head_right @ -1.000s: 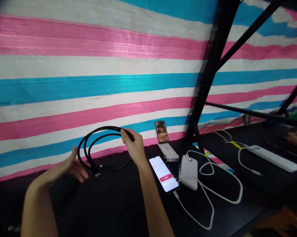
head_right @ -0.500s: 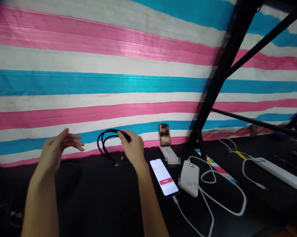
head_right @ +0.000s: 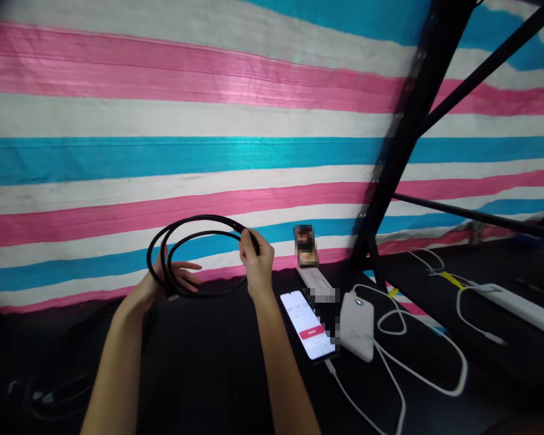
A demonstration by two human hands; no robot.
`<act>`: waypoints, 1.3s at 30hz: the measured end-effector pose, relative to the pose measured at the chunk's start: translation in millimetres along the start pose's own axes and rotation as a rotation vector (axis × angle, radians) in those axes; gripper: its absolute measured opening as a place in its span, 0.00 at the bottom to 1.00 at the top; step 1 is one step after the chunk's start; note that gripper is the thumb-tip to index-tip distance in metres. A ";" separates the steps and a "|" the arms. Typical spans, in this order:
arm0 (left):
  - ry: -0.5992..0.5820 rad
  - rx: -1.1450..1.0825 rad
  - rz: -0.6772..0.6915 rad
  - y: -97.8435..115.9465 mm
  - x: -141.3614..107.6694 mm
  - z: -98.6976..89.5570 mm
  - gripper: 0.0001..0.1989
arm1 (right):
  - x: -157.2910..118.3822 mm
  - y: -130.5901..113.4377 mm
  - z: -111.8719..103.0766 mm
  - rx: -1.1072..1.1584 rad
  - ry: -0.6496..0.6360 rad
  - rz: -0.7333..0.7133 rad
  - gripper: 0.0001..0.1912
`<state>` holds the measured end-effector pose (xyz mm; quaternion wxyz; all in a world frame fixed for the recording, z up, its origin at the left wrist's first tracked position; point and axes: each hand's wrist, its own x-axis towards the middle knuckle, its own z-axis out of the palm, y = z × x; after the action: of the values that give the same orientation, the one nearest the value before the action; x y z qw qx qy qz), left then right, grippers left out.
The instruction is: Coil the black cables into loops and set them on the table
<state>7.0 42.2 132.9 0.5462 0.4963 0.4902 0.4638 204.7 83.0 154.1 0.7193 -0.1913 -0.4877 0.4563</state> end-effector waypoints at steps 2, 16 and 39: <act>-0.021 -0.073 0.048 8.3 -5.2 3.2 0.38 | -0.2 1.6 0.2 -0.003 -0.035 0.011 0.15; 0.502 0.138 0.020 15.1 -25.5 -19.9 0.32 | -4.6 -7.3 -1.4 -0.213 -0.157 -0.097 0.11; 0.051 -0.336 0.294 3.8 8.1 20.9 0.25 | 11.7 18.5 -16.1 -0.050 -0.047 0.224 0.20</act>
<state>28.5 48.7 136.6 0.5351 0.4525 0.3422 0.6259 211.3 105.1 139.7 0.6473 -0.2517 -0.4910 0.5259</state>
